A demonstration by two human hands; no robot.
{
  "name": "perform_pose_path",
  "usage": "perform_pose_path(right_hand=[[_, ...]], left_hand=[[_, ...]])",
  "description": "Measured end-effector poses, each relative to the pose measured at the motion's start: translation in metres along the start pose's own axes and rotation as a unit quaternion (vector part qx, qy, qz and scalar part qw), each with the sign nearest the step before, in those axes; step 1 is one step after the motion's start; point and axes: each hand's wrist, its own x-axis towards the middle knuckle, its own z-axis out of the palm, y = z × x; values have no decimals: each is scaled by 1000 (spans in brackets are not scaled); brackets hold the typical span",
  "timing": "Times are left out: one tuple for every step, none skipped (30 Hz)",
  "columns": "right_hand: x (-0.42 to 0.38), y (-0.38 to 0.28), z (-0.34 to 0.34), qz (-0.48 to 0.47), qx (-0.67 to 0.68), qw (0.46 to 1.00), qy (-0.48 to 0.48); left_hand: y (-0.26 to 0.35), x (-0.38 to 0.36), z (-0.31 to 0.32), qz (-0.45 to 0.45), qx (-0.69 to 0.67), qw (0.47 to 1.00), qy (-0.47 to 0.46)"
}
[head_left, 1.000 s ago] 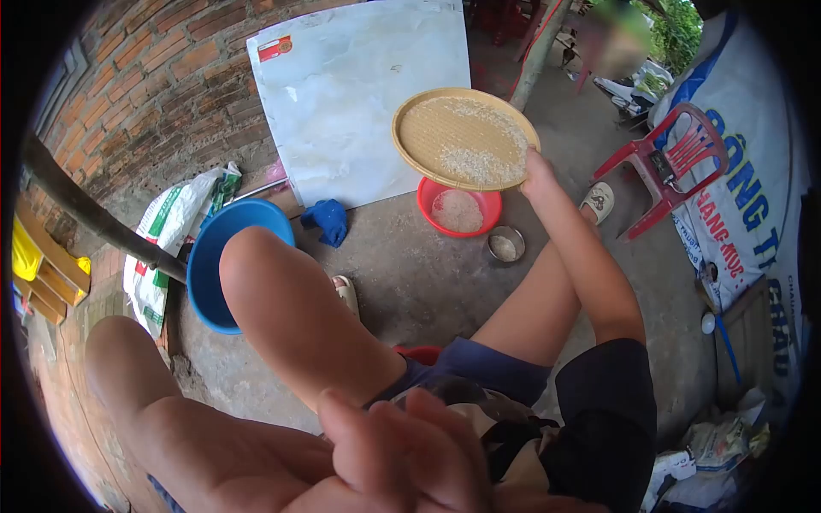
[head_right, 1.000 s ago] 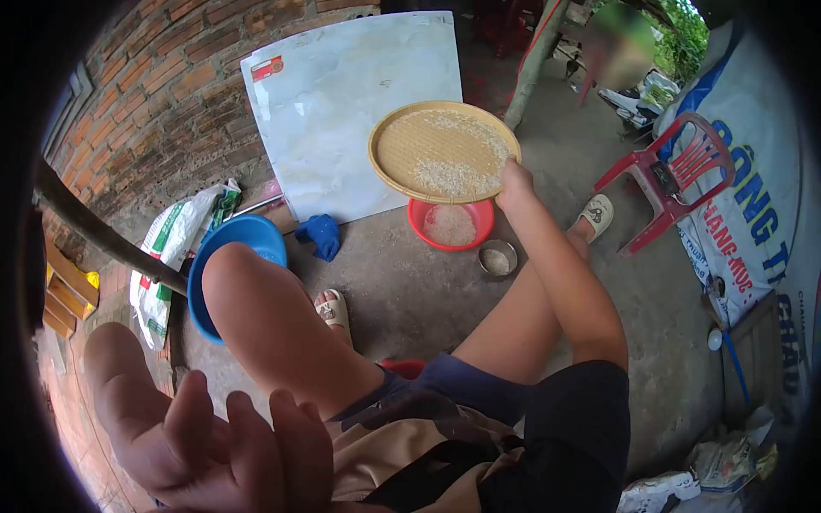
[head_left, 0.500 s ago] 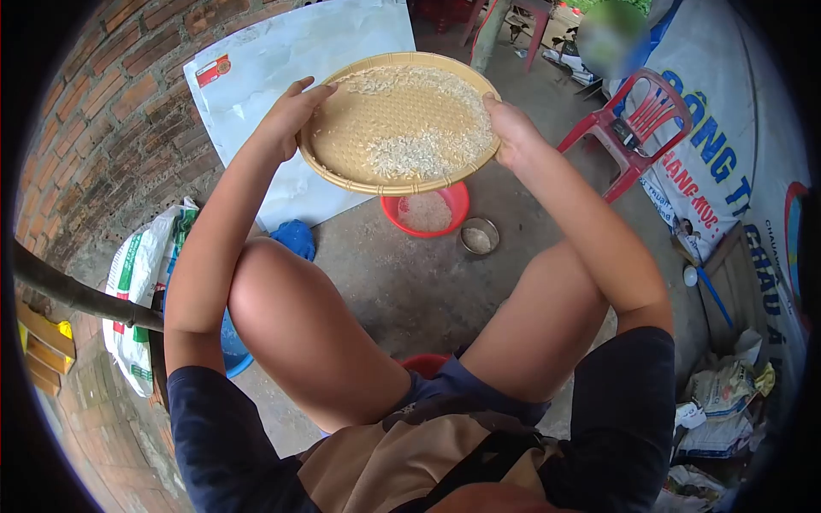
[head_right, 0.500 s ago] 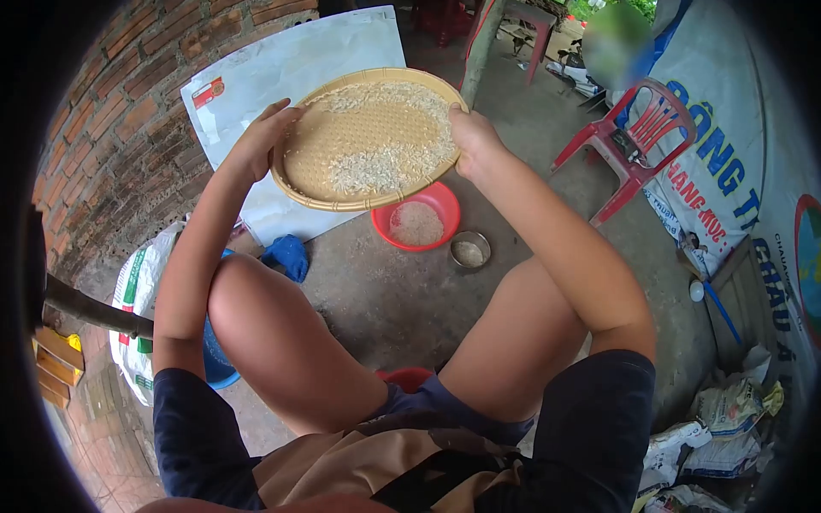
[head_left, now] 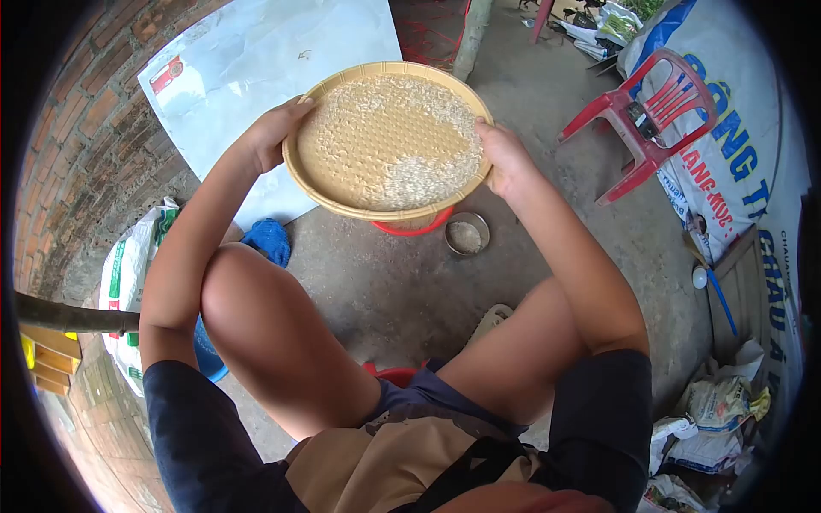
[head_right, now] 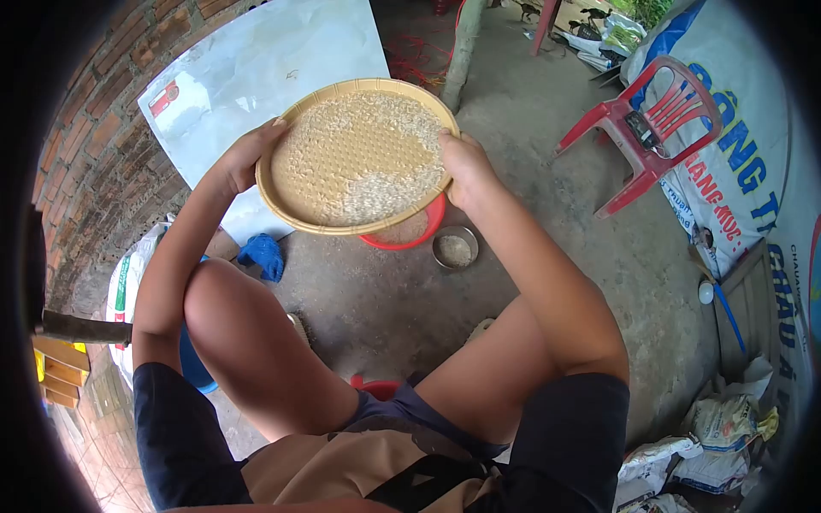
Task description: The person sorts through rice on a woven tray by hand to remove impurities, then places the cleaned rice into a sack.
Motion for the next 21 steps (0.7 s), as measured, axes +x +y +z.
perform_pose_path(right_hand=[[-4,2,2,5,-2,1000,0],[-5,3,4,14,4,1000,0],[-4,3,2,21,12,1000,1],[10,7,-8,31,15,999,30],[21,5,-17,34,19,999,31],[32,0,-27,67,26,997,38],[43,-6,-37,100,32,993,45],[53,-14,-45,98,7,994,42],[58,-20,-53,99,9,994,43],[62,-23,-59,53,-7,998,42],[61,-29,-60,6,-22,999,40],[58,-33,-62,-19,-5,998,55],[55,-35,-63,-19,-6,998,56],[43,-38,-56,-33,16,997,74],[34,-38,-49,-48,36,994,91],[30,-34,-43,-49,32,994,91],[27,-29,-36,-70,17,992,107],[26,-25,-34,-89,2,988,123],[31,-23,-37,-87,2,988,126],[39,-23,-39,-17,46,994,100],[49,-22,-42,52,91,992,73]], left_hand=[[-9,12,-7,-4,-3,1000,2],[-13,21,-8,-49,-30,998,-3],[-17,29,-8,-94,-56,994,-10],[-22,39,-4,-96,-58,994,15],[-18,42,9,-99,-55,993,15],[-11,40,26,-69,-34,995,57],[-2,37,44,-38,-15,994,98],[9,33,62,-16,-8,990,138],[15,34,71,-18,-7,990,137],[20,35,78,24,3,990,137],[25,37,82,66,12,988,136],[30,40,84,67,16,989,129],[32,49,80,66,15,989,128],[31,60,72,36,0,996,87],[27,68,65,6,-18,999,45],[16,75,61,5,-17,999,36],[7,80,55,6,-21,999,36],[-1,83,49,-22,-39,999,28],[-8,87,45,-51,-56,997,20],[-13,90,47,-55,-55,997,17],[-16,92,50,-61,-54,996,34]])
